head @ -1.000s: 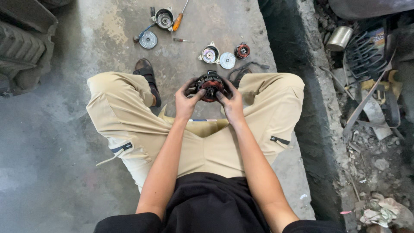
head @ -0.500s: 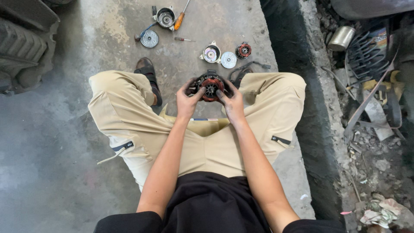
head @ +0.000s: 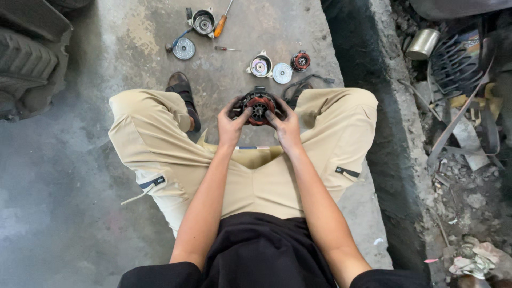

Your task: The person sits on a low stool and assembles a car starter motor by hand. They insert a cylindrical component into a housing, rotate it to check fit, and then place the assembled unit on the floor.

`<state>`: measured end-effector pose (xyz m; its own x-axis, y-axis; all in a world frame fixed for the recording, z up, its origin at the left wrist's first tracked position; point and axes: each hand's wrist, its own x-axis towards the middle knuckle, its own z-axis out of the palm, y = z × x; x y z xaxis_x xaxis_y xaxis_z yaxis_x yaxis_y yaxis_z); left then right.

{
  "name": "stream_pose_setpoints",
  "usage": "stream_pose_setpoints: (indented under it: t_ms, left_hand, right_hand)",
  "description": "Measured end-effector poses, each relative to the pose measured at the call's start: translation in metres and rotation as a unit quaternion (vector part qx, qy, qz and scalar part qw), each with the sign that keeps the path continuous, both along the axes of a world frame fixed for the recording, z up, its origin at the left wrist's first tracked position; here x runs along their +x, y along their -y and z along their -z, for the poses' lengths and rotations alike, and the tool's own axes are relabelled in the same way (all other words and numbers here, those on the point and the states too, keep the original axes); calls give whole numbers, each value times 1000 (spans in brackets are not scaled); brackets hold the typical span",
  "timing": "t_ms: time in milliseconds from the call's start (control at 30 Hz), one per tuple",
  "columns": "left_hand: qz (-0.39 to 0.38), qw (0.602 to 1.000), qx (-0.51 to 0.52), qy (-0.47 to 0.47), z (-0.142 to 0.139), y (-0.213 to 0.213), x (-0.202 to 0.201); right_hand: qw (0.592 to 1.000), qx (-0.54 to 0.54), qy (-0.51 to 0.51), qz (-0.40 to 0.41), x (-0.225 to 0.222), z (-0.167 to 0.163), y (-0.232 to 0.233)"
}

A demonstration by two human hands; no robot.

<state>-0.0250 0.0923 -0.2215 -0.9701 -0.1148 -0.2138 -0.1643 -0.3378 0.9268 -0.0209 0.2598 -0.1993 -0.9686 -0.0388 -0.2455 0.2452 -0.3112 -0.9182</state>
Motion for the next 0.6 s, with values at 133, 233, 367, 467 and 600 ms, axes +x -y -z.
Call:
stream_pose_setpoints:
  t_ms: [133,233,367,467,600]
  left_hand:
    - [-4,1000,13,14,0,0,1]
    - [-5,1000,18,20,-1,0,1]
    - [-8,1000,22,20,0,0,1]
    - [-4,1000,15,10,1,0,1]
    - [-5,1000,-25,2,2,0,1]
  right_hand:
    - [1000,20,-13,-3,0,0,1]
    - [1000,14,-8,1,0,-1,2]
    - [1000,-1,-5,1,0,-2,3]
    - [1000,-12,1,2,0,-2,4]
    - [999,-38,7,6,-1,0,5]
